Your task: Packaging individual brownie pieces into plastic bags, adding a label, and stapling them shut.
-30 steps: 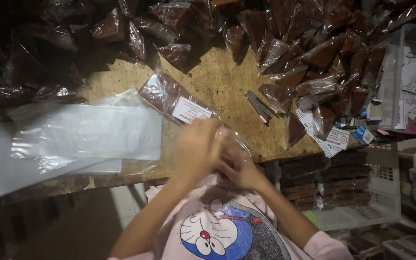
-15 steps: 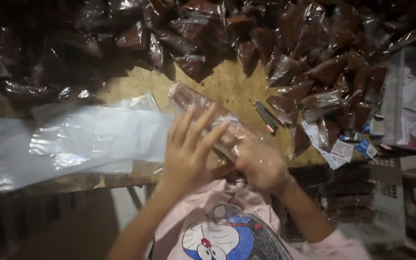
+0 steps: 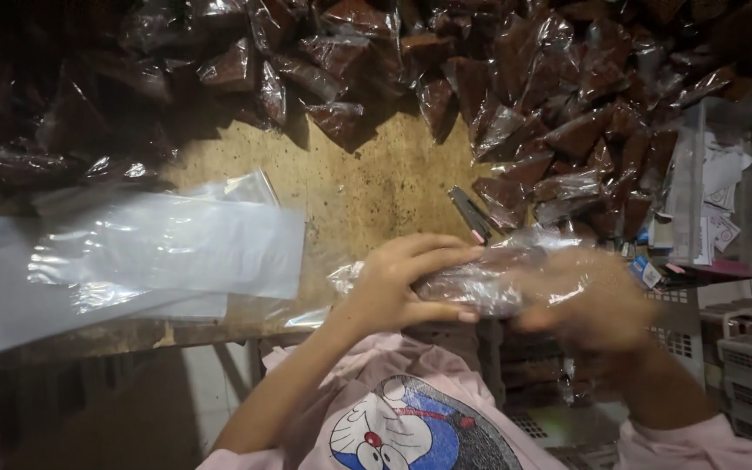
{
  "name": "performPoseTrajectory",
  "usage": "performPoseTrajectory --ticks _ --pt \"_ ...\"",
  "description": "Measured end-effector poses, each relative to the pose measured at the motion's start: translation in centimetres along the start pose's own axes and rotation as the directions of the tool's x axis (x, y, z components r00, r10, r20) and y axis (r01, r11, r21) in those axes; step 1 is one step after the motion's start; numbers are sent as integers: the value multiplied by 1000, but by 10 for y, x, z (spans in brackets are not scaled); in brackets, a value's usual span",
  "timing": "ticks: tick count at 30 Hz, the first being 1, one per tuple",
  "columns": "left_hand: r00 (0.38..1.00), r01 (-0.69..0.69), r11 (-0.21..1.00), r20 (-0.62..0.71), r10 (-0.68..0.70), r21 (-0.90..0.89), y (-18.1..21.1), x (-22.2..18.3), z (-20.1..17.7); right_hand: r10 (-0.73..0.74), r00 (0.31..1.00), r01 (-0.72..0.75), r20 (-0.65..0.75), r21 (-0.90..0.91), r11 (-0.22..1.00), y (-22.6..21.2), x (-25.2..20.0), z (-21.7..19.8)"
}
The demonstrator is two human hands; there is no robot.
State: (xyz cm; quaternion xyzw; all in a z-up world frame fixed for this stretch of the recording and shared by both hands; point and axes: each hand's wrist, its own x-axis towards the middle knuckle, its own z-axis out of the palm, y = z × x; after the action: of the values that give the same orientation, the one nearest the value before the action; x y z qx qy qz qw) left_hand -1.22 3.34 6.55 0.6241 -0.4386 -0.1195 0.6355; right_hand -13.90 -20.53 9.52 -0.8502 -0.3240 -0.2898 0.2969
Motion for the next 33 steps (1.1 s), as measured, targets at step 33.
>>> performPoseTrajectory --ticks 33 --pt "947 240 965 196 -256 103 78 -8 -34 493 695 -719 524 538 441 -40 120 12"
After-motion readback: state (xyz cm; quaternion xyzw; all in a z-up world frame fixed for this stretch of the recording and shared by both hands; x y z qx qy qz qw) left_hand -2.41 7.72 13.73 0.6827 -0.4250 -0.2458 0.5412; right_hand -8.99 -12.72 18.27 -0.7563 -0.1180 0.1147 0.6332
